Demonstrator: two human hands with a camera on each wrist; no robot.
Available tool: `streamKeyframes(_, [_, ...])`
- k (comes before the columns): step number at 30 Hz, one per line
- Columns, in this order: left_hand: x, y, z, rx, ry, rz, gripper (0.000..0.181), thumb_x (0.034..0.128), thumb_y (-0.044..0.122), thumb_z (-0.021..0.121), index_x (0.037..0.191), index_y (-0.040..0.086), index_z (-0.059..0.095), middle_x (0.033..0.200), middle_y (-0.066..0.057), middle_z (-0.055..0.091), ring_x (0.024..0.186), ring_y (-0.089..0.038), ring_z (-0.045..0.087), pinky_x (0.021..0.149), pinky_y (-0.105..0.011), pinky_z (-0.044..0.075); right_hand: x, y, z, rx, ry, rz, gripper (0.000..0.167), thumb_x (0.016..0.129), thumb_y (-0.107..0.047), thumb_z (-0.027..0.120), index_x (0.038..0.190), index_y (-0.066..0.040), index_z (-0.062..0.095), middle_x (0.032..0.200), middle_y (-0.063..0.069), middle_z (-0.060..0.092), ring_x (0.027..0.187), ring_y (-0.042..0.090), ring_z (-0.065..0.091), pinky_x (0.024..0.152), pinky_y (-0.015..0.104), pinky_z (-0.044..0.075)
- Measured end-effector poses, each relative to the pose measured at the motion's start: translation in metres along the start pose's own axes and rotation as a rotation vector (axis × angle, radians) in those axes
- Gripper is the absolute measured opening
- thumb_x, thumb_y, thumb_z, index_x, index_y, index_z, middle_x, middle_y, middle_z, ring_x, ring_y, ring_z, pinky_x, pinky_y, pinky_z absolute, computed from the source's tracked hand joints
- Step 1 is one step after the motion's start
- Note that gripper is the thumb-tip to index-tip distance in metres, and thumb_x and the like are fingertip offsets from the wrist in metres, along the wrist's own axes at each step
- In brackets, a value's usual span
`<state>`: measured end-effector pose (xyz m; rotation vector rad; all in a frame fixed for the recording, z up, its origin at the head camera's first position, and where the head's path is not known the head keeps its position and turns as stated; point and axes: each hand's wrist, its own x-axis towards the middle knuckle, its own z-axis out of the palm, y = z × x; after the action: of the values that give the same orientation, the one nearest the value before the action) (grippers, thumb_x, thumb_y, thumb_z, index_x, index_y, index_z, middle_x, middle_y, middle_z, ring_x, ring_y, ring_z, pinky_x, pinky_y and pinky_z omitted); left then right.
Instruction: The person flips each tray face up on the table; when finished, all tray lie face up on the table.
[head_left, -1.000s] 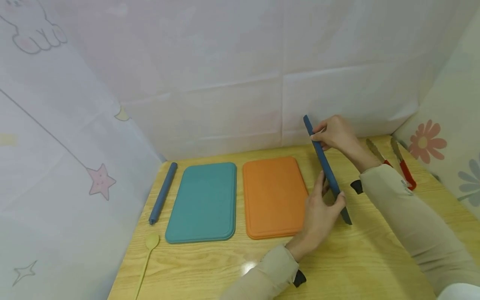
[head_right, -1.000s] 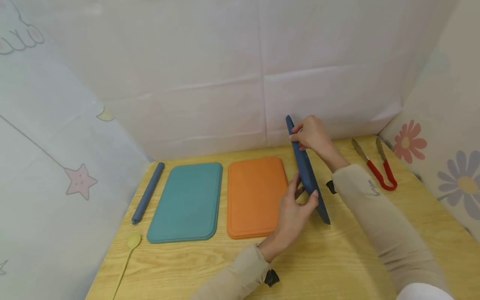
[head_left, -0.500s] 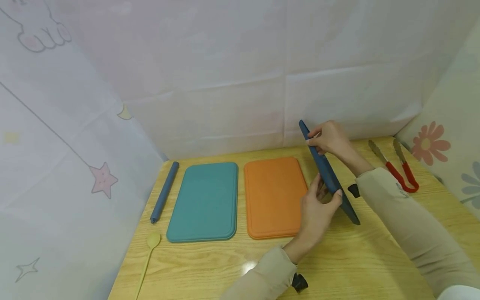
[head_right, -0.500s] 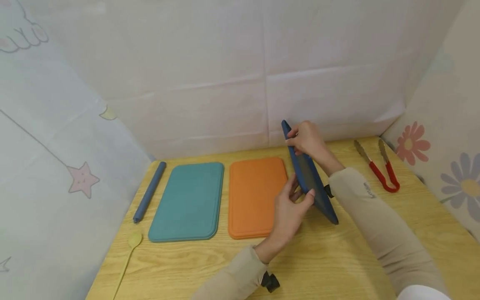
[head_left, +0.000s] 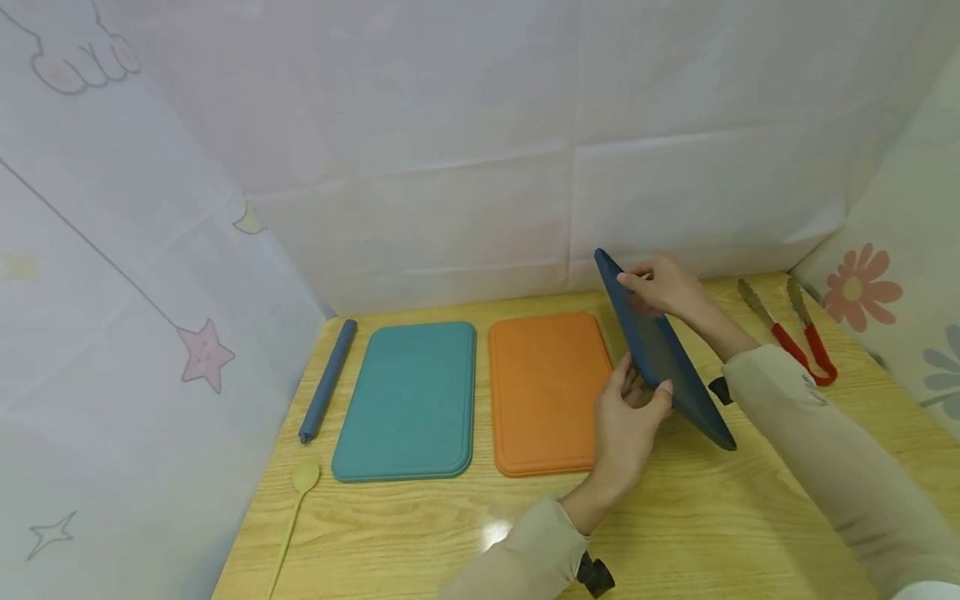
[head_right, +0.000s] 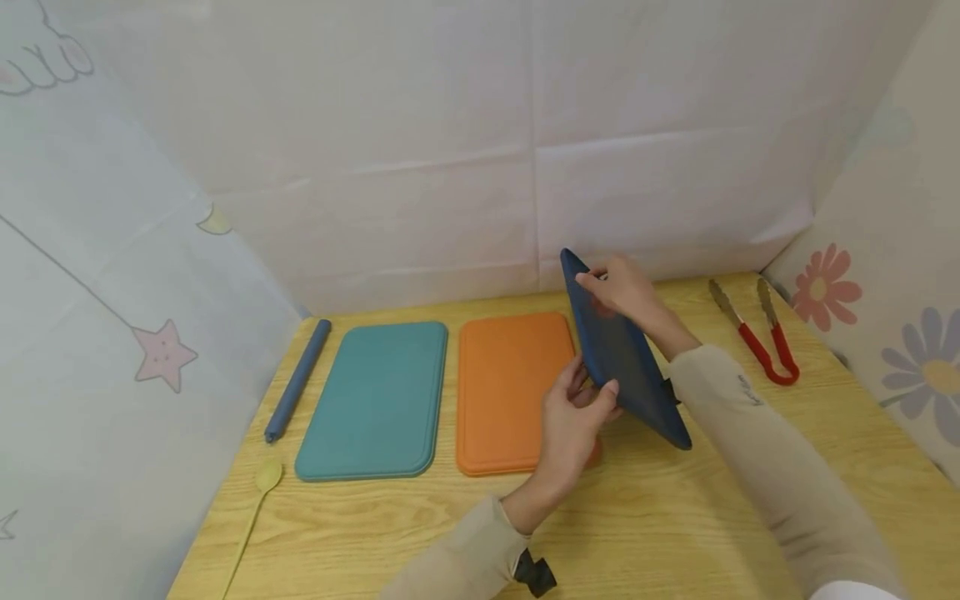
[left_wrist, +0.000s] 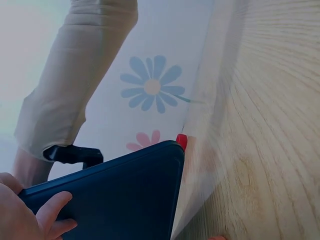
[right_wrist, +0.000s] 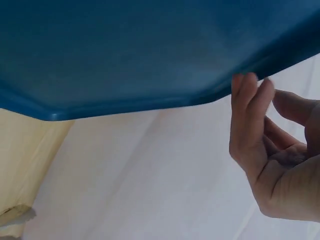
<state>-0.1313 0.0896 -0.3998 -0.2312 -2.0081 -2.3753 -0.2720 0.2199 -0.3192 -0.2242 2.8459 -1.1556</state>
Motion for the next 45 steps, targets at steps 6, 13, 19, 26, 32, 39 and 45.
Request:
streamKeyframes(6, [-0.001,0.000,0.001,-0.165,-0.006,0.039,0.055,0.0913,0.014,0.066,0.142,0.009,0.045,0.129,-0.011,0.059,0.099,-0.027,0.067,0.069,-0.029,0.058,-0.009,0.046,-0.008,-0.037,-0.028,0.035,0.055,0.101,-0.031,0.049,0.127,0.017,0.051,0.088,0.024,0.068,0.065,0.018,0.066,0.062,0.037,0.058])
streamKeyframes(13, [0.004,-0.001,0.002,-0.229,0.025,0.011,0.056,0.0900,0.012,0.067,0.141,0.005,0.045,0.125,-0.012,0.061,0.100,-0.029,0.066,0.068,-0.029,0.058,-0.024,0.104,-0.015,-0.103,-0.124,0.116,0.060,0.103,-0.031,0.045,0.128,0.023,0.044,0.114,0.039,0.057,0.094,0.047,0.063,0.073,0.047,0.057])
streamKeyframes(19, [0.000,-0.003,-0.001,-0.272,0.026,-0.021,0.056,0.0902,0.009,0.066,0.142,0.003,0.044,0.129,-0.015,0.058,0.103,-0.033,0.065,0.069,-0.030,0.058,-0.033,0.141,0.001,-0.035,-0.242,0.247,0.060,0.103,-0.028,0.044,0.132,0.024,0.038,0.127,0.042,0.047,0.107,0.051,0.056,0.079,0.050,0.055])
streamKeyframes(26, [0.004,-0.001,-0.002,-0.363,0.041,-0.058,0.056,0.0902,0.004,0.065,0.141,-0.002,0.043,0.123,-0.019,0.060,0.101,-0.037,0.064,0.068,-0.031,0.059,-0.033,0.155,0.008,0.036,-0.239,0.256,0.048,0.102,-0.014,0.044,0.126,0.028,0.041,0.115,0.041,0.054,0.091,0.042,0.066,0.073,0.045,0.058])
streamKeyframes(32, [0.006,0.001,-0.003,-0.396,0.047,-0.065,0.057,0.0895,-0.001,0.065,0.142,-0.002,0.042,0.126,-0.020,0.058,0.102,-0.039,0.064,0.067,-0.031,0.058,-0.033,0.157,0.009,0.029,-0.264,0.246,0.045,0.100,-0.003,0.045,0.126,0.032,0.035,0.119,0.046,0.048,0.100,0.050,0.061,0.073,0.047,0.058])
streamKeyframes(39, [0.006,0.001,-0.007,-0.394,0.059,-0.070,0.057,0.0881,-0.002,0.066,0.141,0.000,0.045,0.121,-0.020,0.060,0.101,-0.039,0.064,0.067,-0.032,0.059,-0.031,0.159,0.012,-0.007,-0.219,0.200,0.042,0.095,0.002,0.049,0.124,0.031,0.040,0.120,0.048,0.045,0.097,0.050,0.061,0.068,0.044,0.059])
streamKeyframes(45, [0.005,0.002,-0.013,-0.382,0.056,-0.107,0.065,0.0872,-0.003,0.067,0.145,-0.002,0.037,0.125,-0.020,0.056,0.105,-0.037,0.062,0.069,-0.033,0.059,-0.033,0.165,0.012,0.087,-0.232,0.209,0.047,0.095,0.000,0.051,0.127,0.031,0.037,0.123,0.047,0.046,0.100,0.049,0.061,0.071,0.045,0.058])
